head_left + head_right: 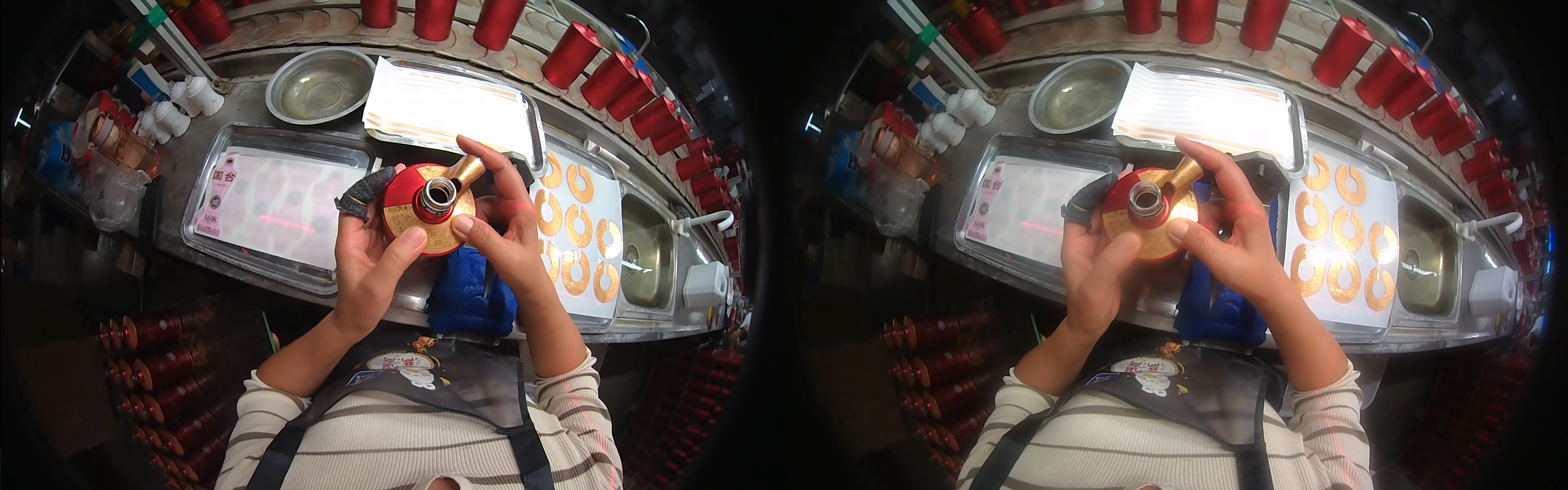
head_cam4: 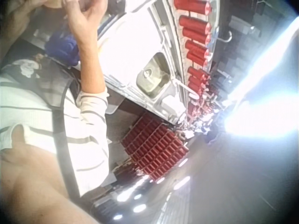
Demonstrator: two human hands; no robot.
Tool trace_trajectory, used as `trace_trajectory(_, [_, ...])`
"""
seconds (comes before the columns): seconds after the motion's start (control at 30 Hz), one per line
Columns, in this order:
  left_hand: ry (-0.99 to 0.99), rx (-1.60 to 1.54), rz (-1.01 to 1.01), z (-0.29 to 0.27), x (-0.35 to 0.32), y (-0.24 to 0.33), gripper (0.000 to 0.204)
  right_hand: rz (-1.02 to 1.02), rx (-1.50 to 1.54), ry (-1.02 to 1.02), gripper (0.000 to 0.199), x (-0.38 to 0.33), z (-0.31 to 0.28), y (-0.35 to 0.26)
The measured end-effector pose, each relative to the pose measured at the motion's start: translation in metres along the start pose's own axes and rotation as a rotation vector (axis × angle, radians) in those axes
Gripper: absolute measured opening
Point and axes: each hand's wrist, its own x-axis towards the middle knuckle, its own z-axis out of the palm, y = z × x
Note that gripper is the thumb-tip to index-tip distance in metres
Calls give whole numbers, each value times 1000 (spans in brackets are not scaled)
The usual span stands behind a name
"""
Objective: The person picks a red cylindrical bottle, wipes it with a blue cloth, and applies a gold circular label to the top. They smooth the label, peel off a backing strip, and place the bottle back on the tray. The person repeats this process with another bottle.
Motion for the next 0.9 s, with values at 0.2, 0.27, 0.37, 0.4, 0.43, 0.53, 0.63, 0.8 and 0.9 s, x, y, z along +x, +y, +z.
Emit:
trace_trajectory(0.2, [-4,184,100,-3,-6,-3,68,-7,-43,4,79,-1,0,0])
trace_trajectory(0.27, [-93,710,430,-19,-15,-3,80,-1,-37,8,79,-2,0,1])
trace_trajectory(0.37, [-71,825,510,-25,-18,-9,88,-29,-76,14,78,-2,1,2])
trace_trajectory(0.4, [-58,808,498,-26,-15,-9,81,-33,-90,20,77,-3,0,3])
trace_trajectory(0.43, [-40,797,487,-26,-12,-9,75,-42,-100,19,75,-2,0,3])
trace_trajectory(0.53, [-38,894,493,-31,-1,-3,60,-44,-118,13,73,-3,1,2])
trace_trajectory(0.63, [-16,911,474,-31,6,-2,51,-63,-130,22,72,-1,2,2])
trace_trajectory(0.8, [38,1089,531,-21,-16,1,49,-33,-56,11,69,-2,1,6])
trace_trajectory(0.9, [28,1230,594,-10,-27,2,44,-46,5,9,68,-2,3,7])
